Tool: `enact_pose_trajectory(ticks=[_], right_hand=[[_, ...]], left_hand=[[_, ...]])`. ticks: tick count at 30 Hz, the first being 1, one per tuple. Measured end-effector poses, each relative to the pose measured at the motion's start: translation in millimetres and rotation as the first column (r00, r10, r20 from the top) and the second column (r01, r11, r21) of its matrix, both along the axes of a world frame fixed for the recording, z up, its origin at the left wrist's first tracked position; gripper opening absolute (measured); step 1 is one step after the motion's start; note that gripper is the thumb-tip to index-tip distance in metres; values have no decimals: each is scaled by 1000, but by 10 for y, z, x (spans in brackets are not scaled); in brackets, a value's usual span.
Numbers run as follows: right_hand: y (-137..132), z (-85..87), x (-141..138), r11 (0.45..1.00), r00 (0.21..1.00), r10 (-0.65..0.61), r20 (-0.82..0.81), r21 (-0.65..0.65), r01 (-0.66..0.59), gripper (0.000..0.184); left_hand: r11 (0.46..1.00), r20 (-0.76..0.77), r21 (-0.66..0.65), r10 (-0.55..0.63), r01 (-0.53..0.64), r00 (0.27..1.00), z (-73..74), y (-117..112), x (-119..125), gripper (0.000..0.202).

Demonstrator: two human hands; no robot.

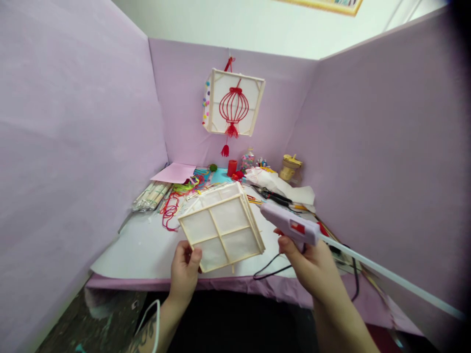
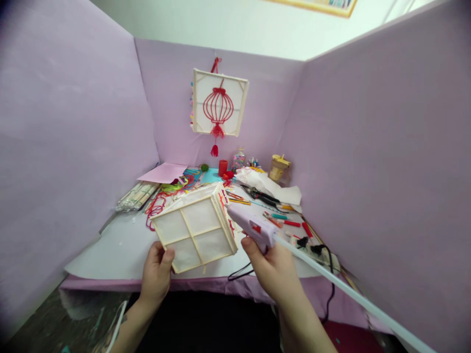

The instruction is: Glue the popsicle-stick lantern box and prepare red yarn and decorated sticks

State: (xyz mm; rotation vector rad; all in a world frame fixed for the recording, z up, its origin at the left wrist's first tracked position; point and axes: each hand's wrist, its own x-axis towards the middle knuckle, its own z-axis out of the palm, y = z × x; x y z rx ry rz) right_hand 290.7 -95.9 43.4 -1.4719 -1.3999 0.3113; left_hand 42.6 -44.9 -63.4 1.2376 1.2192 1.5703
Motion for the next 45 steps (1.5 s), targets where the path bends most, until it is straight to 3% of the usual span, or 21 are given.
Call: enact_pose_trajectory(ticks=[9, 14, 18, 21, 25, 29, 33, 38, 45], right_hand=[[43, -9, -44, 1000, 997, 15, -71, 6, -14, 37], [31, -42, 31, 1000, 998, 11, -54, 0, -12, 36], [169, -175, 133, 1000, 971, 1, -240, -24, -7, 38], [400, -343, 164, 1000, 830, -12, -558, -19, 2, 40], [678, -584, 112, 978, 501, 40, -864, -69, -197, 39], [786, -722, -1, 902, 227, 146, -963, 35, -431, 31], [801, -703, -74, 843, 105, 231, -967, 145, -519, 27], [718, -592, -43, 853, 150, 278, -949, 172, -493, 27], [412, -287, 93, 944, 410, 252, -877, 129, -304, 36]], left_hand=[[1000, 46, -4, -21, 21, 999, -130, 25, -43, 31], [1000, 59, -12, -5, 6, 998, -125, 56, -80, 30], [999, 87, -13, 46, -45, 995, -75, 158, -175, 34], [999, 98, -32, 28, -24, 995, -30, 257, -275, 35], [997, 98, -75, -9, 17, 995, 58, 390, -387, 35], [992, 83, -122, -9, 19, 997, 171, 524, -461, 39], [992, 48, -122, -17, 23, 999, 254, 626, -492, 44], [989, 3, -148, -29, 29, 1000, 274, 639, -404, 45], [941, 63, -282, -178, 189, 982, 292, 579, -107, 46]])
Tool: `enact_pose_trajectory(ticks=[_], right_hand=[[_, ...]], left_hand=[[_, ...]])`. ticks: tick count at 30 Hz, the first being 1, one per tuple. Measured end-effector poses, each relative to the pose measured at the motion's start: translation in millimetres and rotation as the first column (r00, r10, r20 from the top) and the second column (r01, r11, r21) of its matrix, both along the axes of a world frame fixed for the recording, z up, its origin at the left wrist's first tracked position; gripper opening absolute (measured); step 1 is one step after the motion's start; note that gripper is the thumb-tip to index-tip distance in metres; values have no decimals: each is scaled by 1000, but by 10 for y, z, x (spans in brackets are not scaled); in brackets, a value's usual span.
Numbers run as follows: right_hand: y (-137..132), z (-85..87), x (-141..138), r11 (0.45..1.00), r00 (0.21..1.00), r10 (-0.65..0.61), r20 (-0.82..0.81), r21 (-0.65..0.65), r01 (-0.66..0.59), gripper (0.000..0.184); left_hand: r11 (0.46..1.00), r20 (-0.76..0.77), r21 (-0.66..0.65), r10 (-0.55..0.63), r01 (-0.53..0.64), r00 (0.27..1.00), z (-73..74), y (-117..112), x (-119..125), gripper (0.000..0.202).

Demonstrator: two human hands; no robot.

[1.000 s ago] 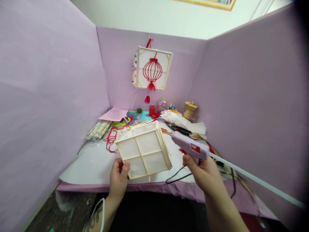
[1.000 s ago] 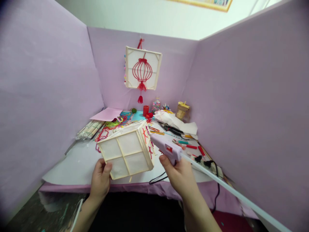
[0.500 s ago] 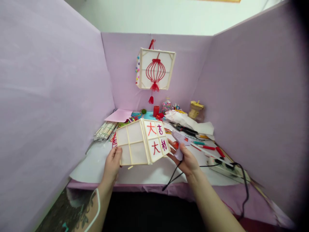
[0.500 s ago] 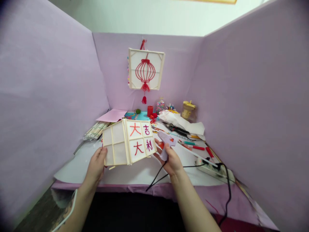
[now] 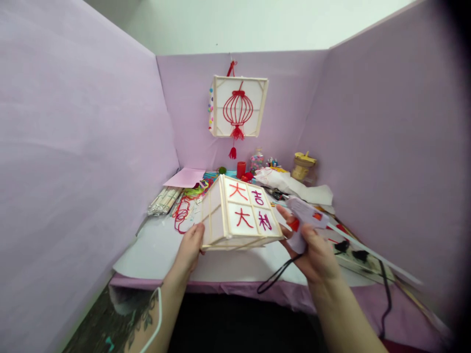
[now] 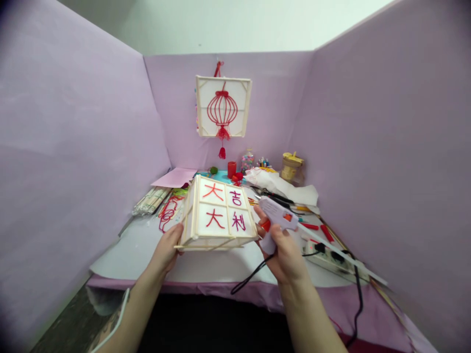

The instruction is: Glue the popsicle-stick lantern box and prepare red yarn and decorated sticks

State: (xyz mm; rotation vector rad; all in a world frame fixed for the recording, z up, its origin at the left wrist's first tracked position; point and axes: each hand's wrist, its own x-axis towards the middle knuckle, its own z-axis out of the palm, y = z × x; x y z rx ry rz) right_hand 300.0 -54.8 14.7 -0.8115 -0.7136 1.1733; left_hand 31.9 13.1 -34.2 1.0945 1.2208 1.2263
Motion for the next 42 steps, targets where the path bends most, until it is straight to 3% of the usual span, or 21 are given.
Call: enact_pose_trajectory(ticks=[5, 11, 16, 19, 20, 21, 23, 25, 27, 29, 33, 42], right_hand=[[-62, 235, 76, 998, 997, -37, 64, 54, 33, 35], [65, 112, 64, 998, 991, -49, 124, -36, 53, 40], [52, 59, 5, 997, 978, -68, 199, -13, 72, 48], [26, 72, 39, 991, 964, -123, 234, -12, 130, 40], [22, 71, 56, 988, 962, -146, 230, -15, 154, 37], [22, 66, 72, 984, 961, -169, 218, -17, 177, 35], [29, 46, 90, 977, 961, -202, 188, -25, 210, 35], [37, 18, 86, 973, 961, -219, 167, -41, 229, 37], [34, -10, 68, 967, 957, -239, 162, -48, 249, 38], [17, -33, 60, 960, 947, -265, 180, -40, 277, 40], [-19, -49, 136, 963, 929, -257, 267, -10, 269, 39], [253, 72, 452, 973, 871, -134, 473, -102, 205, 43]], left_hand=[[980, -42, -89, -184, 180, 982, -25, 41, 104, 37], [955, -145, -155, -276, 254, 950, -154, 72, 37, 14], [978, -305, -155, -179, 137, 935, -69, 65, -252, 13], [999, -463, 30, 42, -32, 885, 134, -52, -445, 13], [973, -546, 219, 188, -78, 816, 225, -119, -475, 13], [903, -583, 422, 342, -85, 737, 323, -193, -478, 14], [694, -528, 720, 563, -17, 635, 520, -340, -397, 13], [488, -457, 862, 631, 137, 626, 690, -441, -217, 10], [361, -466, 884, 617, 298, 634, 808, -469, 20, 16], [316, -516, 855, 599, 411, 612, 869, -433, 258, 25], [328, -589, 796, 612, 509, 527, 868, -313, 558, 34], [289, -517, 847, 648, 447, 560, 713, -223, 441, 44]])
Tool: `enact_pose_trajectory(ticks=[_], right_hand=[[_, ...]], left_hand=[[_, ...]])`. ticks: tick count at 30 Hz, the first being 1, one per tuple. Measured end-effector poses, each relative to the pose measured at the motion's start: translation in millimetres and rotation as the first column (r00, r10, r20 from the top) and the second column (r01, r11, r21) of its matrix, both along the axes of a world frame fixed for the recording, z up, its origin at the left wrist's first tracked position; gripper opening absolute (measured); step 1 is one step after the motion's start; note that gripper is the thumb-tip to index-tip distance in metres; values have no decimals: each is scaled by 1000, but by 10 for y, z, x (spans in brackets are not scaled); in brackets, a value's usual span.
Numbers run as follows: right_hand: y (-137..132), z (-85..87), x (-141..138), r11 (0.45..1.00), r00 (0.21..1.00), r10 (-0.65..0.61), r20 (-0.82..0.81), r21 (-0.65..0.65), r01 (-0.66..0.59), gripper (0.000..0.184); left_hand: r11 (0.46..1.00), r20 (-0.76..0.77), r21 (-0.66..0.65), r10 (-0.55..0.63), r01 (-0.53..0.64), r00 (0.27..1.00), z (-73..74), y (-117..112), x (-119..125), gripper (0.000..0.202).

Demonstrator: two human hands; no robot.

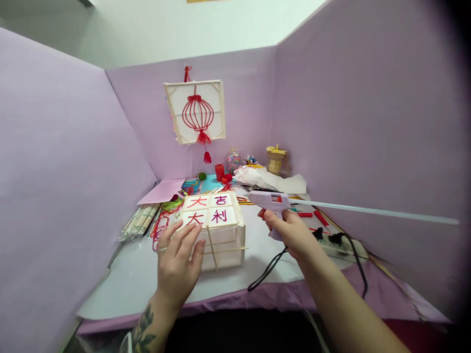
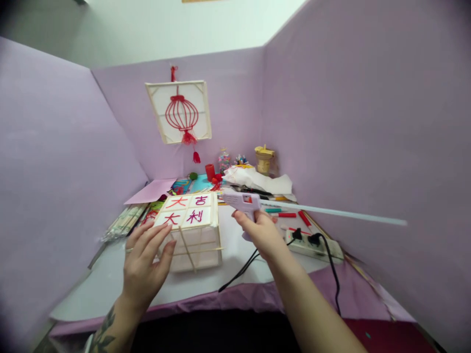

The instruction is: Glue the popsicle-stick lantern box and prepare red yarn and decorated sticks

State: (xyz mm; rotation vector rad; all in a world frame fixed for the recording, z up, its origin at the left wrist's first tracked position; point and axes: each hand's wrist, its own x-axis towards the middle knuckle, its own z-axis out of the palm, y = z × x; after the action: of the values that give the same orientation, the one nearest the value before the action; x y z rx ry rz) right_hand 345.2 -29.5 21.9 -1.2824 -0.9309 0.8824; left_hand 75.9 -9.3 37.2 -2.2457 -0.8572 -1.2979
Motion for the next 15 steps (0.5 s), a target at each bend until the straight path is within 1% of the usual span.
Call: enact_pose_trajectory(ticks=[2, 4, 8, 12, 15], right_hand=[[39, 13, -9, 999, 1000, 22, 15, -25, -21, 42], [35, -8, -45, 999, 999, 44, -9, -25, -44, 43], [-47, -147, -111, 998, 995, 46, -85, 46, -42, 44], [-82, -267, -100, 999, 989, 35, -141, 32, -31, 47], [-37, -255, -73, 999, 988, 37, -151, 19, -35, 47]], left_hand=[[1000, -11, 1, 17, -17, 1000, 6, 3, 1, 46], [1000, -35, -11, 23, -23, 999, 37, -8, 35, 47], [999, -95, -44, 18, -22, 995, 104, -37, 140, 48], [998, -122, -64, 17, -25, 992, 112, -14, 198, 46], [997, -121, -75, 16, -25, 992, 104, 16, 199, 46]])
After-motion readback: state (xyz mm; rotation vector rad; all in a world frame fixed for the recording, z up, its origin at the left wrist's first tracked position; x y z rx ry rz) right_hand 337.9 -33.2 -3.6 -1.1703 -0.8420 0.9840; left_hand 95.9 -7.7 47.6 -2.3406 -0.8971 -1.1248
